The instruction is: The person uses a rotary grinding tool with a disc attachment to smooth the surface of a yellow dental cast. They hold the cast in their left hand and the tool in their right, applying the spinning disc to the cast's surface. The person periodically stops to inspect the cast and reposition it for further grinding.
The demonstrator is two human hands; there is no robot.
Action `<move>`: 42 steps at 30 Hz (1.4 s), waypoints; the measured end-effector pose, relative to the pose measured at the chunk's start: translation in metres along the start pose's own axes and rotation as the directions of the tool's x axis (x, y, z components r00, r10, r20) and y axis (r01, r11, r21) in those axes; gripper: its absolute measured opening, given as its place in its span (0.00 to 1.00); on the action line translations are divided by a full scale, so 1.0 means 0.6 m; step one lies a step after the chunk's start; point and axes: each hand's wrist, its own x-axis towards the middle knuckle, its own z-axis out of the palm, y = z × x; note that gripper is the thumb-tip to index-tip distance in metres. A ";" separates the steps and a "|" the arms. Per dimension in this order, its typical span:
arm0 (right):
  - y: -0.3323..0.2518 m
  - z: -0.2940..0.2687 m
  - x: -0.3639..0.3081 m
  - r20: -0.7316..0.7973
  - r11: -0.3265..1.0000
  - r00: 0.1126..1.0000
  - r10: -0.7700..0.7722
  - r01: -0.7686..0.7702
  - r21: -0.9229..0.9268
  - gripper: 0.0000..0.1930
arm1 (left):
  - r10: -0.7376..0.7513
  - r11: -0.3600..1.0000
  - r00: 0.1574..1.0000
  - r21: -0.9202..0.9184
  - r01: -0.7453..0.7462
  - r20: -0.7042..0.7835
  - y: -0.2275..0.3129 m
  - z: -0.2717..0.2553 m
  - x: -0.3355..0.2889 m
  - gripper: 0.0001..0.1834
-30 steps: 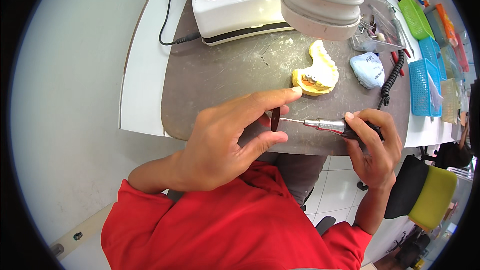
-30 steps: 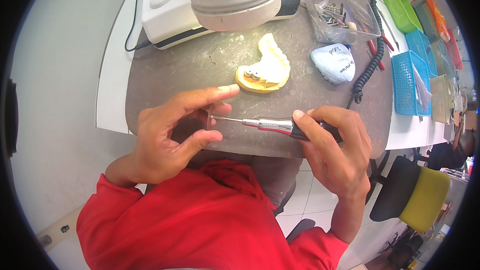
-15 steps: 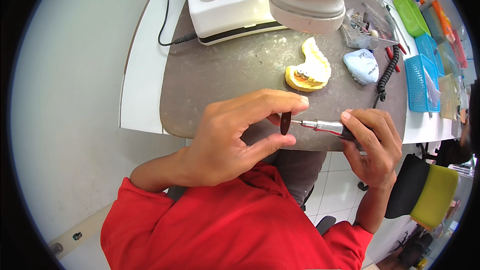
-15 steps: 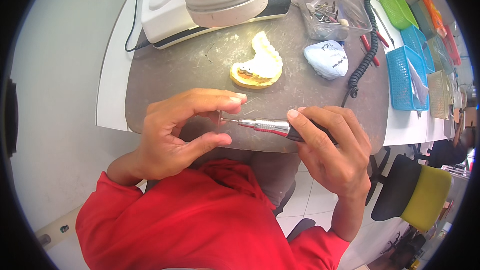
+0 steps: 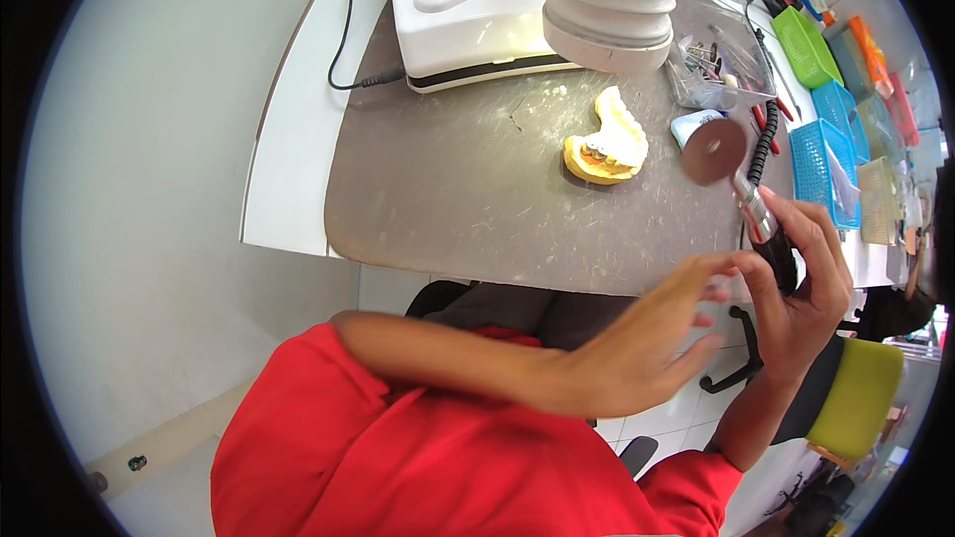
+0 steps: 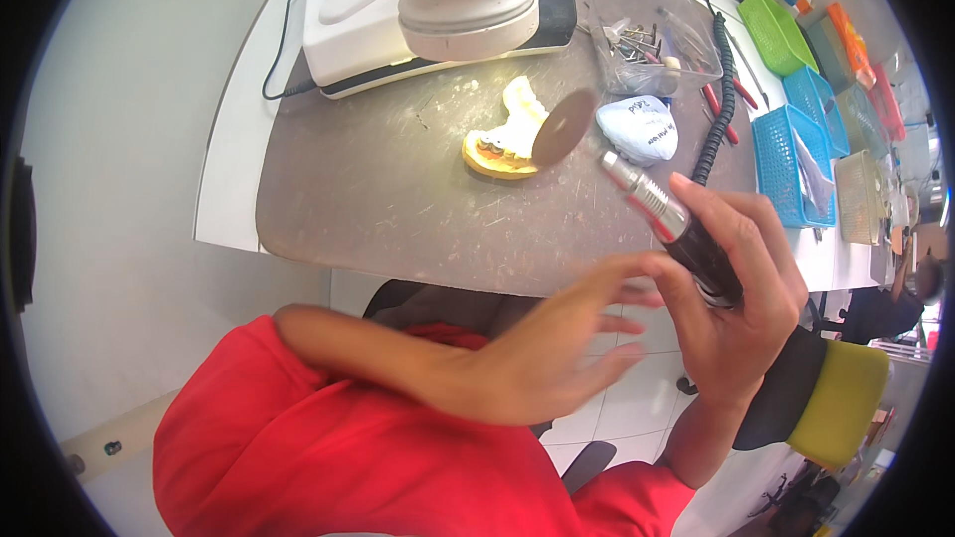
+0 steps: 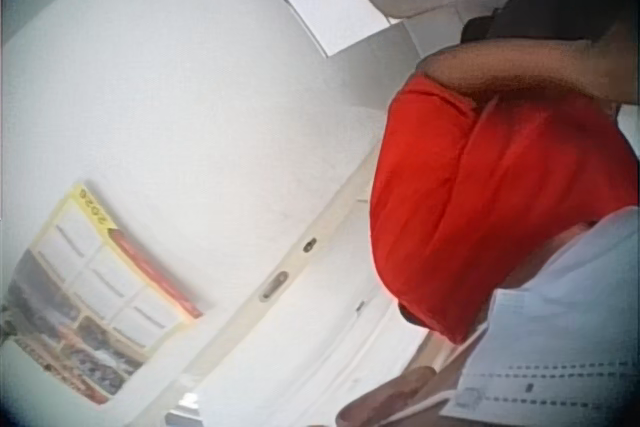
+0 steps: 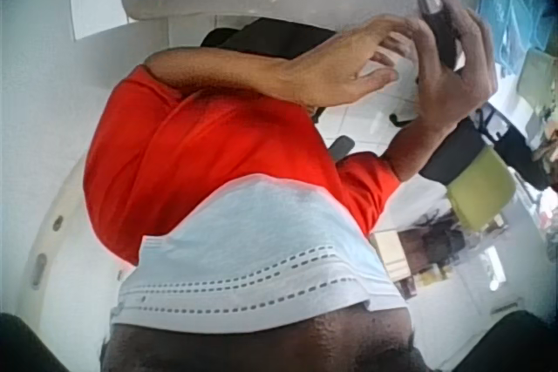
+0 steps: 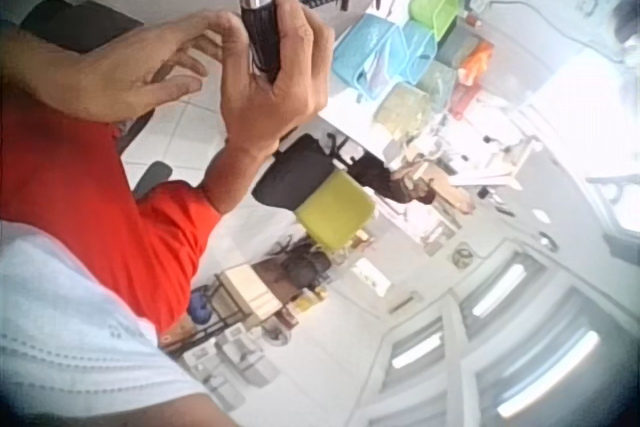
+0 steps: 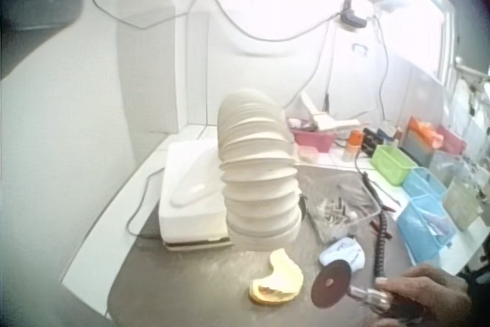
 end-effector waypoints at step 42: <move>0.061 0.143 0.040 0.004 0.880 0.886 -0.463 0.460 -0.122 0.14 | -0.037 0.626 0.982 0.770 -0.122 0.186 0.119 -0.265 0.109 0.16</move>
